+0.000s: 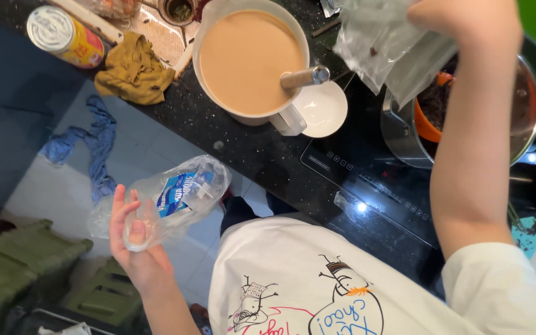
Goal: Preparing a beverage by straining tea leaves and mixing ingredients in a kitchen setting.
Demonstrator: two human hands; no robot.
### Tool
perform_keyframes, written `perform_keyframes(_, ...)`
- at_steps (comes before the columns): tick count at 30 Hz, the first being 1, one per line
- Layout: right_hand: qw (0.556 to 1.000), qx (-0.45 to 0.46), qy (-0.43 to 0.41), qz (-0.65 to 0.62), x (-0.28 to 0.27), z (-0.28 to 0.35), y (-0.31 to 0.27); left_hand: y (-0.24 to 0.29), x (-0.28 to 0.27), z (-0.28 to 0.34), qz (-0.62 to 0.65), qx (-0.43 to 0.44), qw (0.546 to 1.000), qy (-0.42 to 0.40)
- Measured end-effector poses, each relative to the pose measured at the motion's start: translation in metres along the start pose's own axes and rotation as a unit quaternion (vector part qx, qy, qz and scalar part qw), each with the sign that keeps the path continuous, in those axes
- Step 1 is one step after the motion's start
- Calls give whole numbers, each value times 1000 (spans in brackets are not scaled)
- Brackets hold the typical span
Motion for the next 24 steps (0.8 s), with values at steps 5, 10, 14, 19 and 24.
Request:
perform_keyframes(5, 936, 207, 53, -281, -64, 125, -89, -3, -11, 22, 19, 4, 1000, -6)
perform_keyframes(10, 845, 184, 93, -493, -46, 210, -48, 6, -19, 34, 76, -51, 992, -90)
perform_keyframes(14, 741, -38, 158, -652, 53, 291, -55, 9, -35, 47, 123, -57, 982, -130)
perform_keyframes(19, 748, 67, 92, -653, 259, 390, -176, 29, -55, 74, 215, -83, 961, -156)
perform_keyframes(24, 848, -323, -46, -418, 294, 424, -252, 40, -84, 104, 205, -112, 961, -149)
Point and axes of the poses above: each hand's wrist, its own z-axis away from the middle knuckle, its own x-axis out of the palm, y = z × x, the point moved 3 cm from there along -z, towards the middle knuckle, and after that the axes turned 6 degrees about -x, right-handed, at the moved point
